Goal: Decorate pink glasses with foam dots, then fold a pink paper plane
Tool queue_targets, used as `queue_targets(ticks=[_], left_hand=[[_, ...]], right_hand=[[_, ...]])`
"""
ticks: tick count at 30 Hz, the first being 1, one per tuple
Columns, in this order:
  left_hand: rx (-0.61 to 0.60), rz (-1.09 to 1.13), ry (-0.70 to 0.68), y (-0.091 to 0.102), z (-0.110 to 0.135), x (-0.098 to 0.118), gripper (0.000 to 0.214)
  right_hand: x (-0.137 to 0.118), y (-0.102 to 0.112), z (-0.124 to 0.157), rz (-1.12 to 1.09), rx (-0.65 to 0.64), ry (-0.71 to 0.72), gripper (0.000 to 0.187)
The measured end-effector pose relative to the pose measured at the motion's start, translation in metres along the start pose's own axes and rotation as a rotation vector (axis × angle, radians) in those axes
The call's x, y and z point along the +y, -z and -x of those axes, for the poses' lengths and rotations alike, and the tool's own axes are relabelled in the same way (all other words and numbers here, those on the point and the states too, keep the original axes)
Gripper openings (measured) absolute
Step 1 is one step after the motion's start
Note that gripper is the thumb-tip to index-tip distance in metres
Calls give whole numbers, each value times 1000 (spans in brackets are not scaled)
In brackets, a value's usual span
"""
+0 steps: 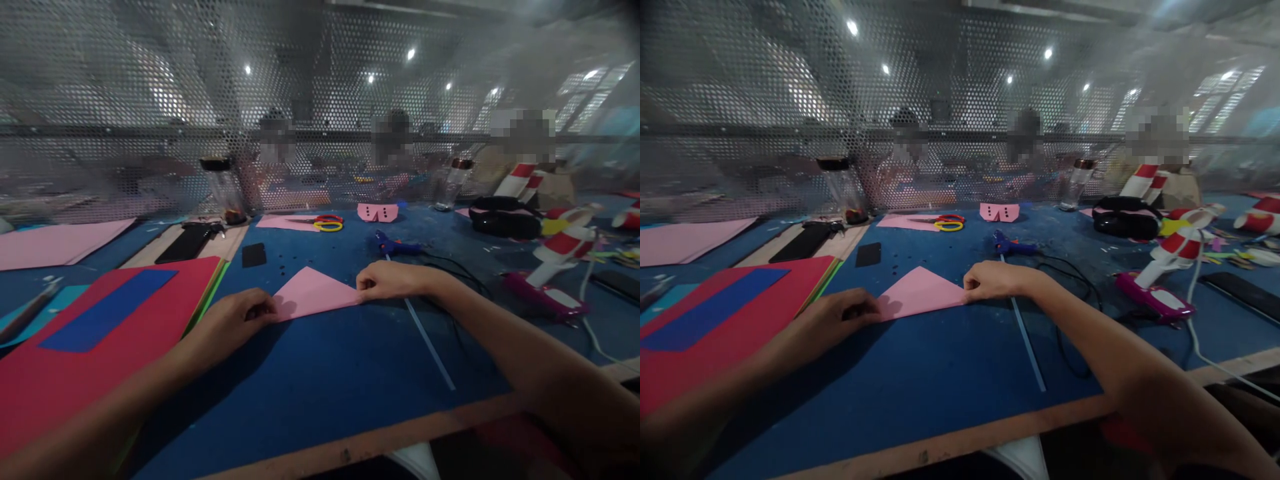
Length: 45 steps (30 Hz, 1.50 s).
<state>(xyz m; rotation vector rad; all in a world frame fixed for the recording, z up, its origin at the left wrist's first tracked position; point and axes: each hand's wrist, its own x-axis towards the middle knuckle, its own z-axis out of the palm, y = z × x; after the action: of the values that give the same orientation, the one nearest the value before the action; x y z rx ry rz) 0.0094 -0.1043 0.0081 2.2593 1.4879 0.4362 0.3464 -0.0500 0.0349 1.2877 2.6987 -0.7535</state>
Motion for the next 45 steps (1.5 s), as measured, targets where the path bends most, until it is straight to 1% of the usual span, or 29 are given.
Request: queue_targets(ticks=[2, 6, 9, 11, 14, 21, 25, 31, 35, 39, 45], left_hand=[[-3, -16, -35, 0, 0, 0, 29], [-1, -25, -210, -4, 1, -1, 26], [17, -41, -319, -8, 3, -2, 30], [26, -95, -378, -9, 4, -2, 34], [37, -182, -425, -10, 4, -3, 38], [65, -297, -476, -11, 7, -1, 47], [56, -319, -491, -12, 11, 4, 41], [6, -319, -441, -13, 9, 22, 33], [39, -330, -392, -20, 1, 30, 28], [96, -308, -355, -27, -3, 28, 27], [106, -253, -371, -26, -5, 19, 27]], right_hand=[[0, 0, 0, 3, 0, 5, 32], [-2, 1, 1, 5, -7, 8, 31], [-4, 2, 2, 0, -13, -2, 31], [-5, 2, 2, 0, -12, -6, 30], [-6, 2, 2, 6, -10, -9, 30], [-5, 2, 0, 5, -18, -17, 33], [-4, 1, -1, 16, -13, -17, 32], [-5, 2, 0, 10, -10, -12, 32], [-9, 3, 1, 19, -19, -36, 30], [-13, 4, 2, 14, -22, -48, 28], [-10, 4, 2, 36, -20, -44, 33]])
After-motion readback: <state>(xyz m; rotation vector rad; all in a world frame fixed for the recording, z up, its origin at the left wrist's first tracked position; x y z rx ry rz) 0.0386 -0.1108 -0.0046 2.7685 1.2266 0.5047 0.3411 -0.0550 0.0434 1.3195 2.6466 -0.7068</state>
